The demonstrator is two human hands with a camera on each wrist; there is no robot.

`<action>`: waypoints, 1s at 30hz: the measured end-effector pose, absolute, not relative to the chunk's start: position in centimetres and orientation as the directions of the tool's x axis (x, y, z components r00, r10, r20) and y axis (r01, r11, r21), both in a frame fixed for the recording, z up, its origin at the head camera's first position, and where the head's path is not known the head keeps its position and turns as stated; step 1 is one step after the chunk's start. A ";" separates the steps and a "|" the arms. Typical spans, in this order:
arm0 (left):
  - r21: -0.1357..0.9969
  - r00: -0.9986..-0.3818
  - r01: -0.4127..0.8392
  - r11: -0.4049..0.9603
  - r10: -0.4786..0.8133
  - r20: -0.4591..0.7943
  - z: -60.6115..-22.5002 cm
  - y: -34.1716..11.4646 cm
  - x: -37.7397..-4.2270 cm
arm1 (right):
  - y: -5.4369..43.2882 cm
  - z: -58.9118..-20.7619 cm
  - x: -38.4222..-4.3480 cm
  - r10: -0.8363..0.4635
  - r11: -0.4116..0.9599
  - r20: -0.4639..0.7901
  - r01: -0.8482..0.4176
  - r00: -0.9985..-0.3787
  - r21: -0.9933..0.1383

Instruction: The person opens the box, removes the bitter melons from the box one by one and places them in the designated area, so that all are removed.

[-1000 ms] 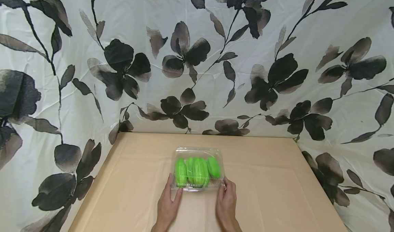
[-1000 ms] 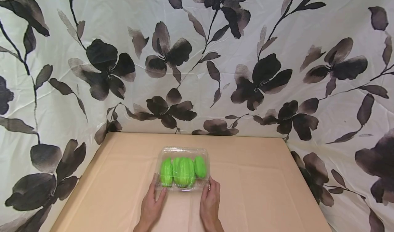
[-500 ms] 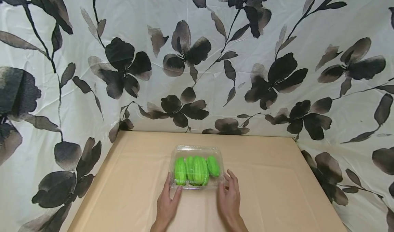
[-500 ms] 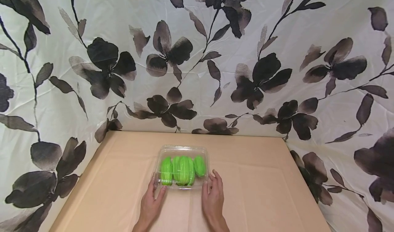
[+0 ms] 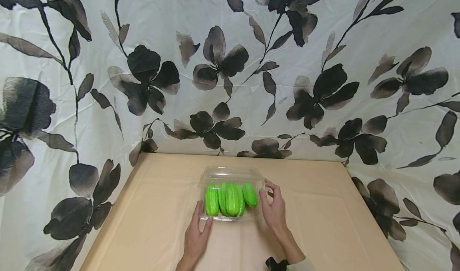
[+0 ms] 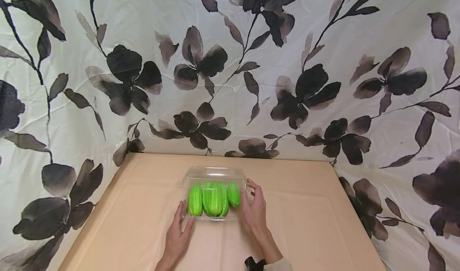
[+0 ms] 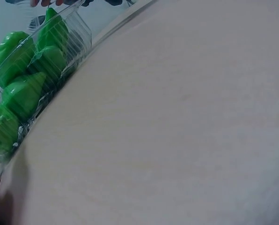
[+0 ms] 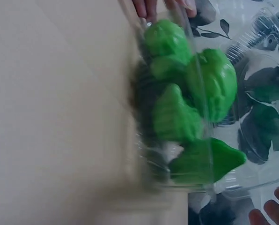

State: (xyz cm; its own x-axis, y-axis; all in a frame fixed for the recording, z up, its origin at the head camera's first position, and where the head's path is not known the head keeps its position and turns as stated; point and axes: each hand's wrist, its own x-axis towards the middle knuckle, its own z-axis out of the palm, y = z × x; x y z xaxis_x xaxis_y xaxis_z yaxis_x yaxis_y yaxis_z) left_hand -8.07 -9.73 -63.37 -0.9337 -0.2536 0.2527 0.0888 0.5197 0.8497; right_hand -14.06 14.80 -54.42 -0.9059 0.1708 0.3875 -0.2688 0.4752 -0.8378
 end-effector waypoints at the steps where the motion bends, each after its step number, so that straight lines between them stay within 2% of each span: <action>1: 0.849 -0.934 0.087 0.521 -0.253 0.251 -63.4 -9.7 -8.1 | 14.9 -54.2 -14.5 0.164 0.471 0.378 -0.264 -0.911 -0.842; 7: 0.859 -0.939 0.090 0.504 -0.244 0.241 -63.4 -9.7 -8.1 | 15.4 -53.8 -17.1 0.105 0.489 0.276 -0.192 -0.955 -0.851; 15: 0.882 -0.941 0.098 0.460 -0.246 0.233 -63.3 -9.8 -8.1 | 15.6 -54.5 -19.6 -0.073 0.470 0.120 -0.140 -0.990 -0.871; 30: 0.895 -0.939 0.089 0.437 -0.263 0.222 -63.4 -9.7 -8.2 | 16.0 -55.2 -22.1 -0.154 0.503 0.138 -0.198 -0.978 -0.842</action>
